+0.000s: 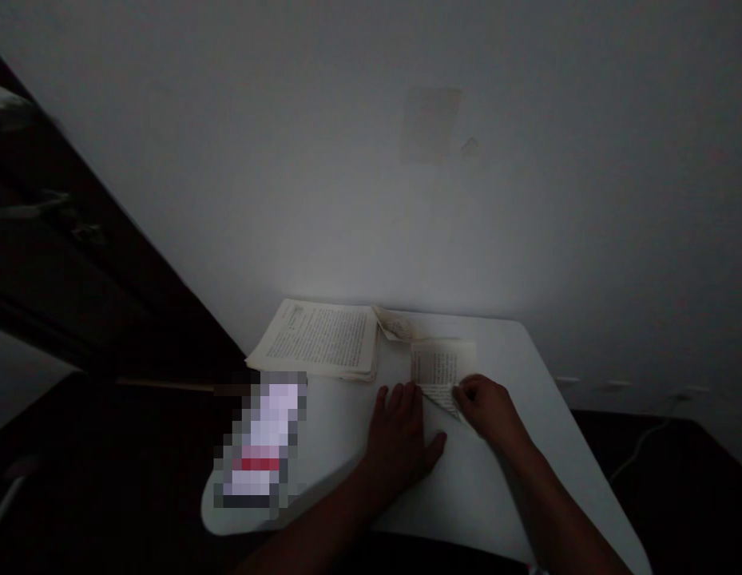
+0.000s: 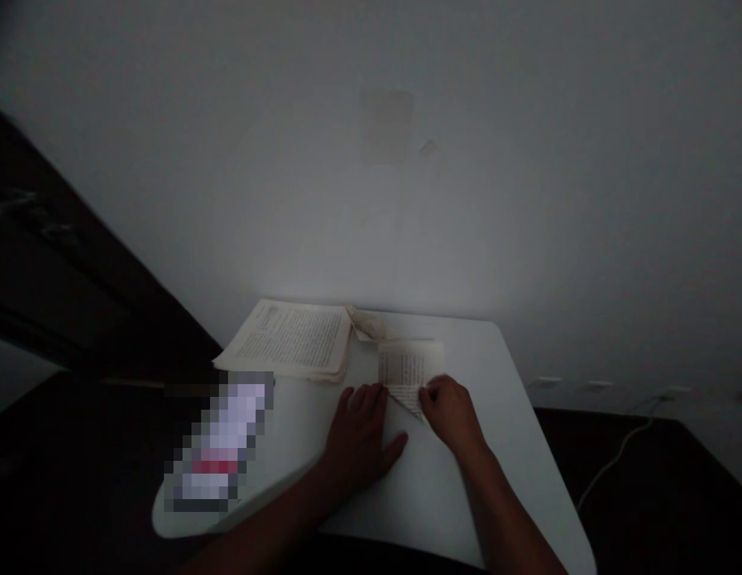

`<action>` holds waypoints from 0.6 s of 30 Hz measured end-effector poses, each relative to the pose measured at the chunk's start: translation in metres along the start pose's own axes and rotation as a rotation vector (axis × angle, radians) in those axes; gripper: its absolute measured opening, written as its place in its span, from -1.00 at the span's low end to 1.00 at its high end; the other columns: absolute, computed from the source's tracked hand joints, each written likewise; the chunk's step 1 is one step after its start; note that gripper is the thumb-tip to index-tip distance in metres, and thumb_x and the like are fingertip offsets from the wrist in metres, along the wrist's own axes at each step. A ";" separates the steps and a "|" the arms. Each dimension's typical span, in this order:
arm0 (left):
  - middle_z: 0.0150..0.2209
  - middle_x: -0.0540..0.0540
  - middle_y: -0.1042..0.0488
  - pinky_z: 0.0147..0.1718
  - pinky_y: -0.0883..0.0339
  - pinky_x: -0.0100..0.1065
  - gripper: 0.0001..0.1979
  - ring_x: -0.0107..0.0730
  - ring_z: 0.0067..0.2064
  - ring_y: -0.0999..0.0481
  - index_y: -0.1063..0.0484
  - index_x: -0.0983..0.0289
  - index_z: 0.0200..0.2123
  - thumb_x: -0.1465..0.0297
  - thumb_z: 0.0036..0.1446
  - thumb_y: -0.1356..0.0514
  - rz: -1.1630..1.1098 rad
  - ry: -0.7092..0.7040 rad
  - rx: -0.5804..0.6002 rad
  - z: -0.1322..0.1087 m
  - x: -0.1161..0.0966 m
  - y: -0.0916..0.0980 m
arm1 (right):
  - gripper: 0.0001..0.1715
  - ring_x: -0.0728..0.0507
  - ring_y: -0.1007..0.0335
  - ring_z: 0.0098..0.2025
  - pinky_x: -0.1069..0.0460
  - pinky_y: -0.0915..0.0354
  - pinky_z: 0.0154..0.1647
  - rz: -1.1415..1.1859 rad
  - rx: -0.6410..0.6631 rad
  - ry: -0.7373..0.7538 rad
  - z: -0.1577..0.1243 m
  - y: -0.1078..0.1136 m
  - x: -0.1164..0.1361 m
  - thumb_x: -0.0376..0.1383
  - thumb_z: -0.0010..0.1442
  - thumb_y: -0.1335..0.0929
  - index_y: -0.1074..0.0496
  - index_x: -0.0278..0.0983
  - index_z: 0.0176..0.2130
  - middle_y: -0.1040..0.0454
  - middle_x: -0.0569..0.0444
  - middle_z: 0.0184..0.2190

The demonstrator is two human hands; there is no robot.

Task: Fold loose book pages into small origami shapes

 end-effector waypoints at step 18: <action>0.09 0.26 -0.27 0.09 0.04 0.03 -0.42 -0.01 0.09 -0.21 -0.21 0.37 0.09 0.11 0.10 -0.04 0.026 -0.047 0.008 0.007 0.003 0.004 | -0.68 -0.08 -0.40 -0.41 0.09 -0.19 -0.34 -0.043 0.035 -0.033 0.002 -0.004 -0.003 -0.24 0.08 -0.22 -0.39 -0.28 -0.59 -0.48 0.01 -0.45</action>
Point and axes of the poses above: each hand's wrist, its own z-axis towards the middle knuckle, its own y-axis out of the back of the hand, x = y × z, the point moved 5 cm from there along z, towards the middle knuckle
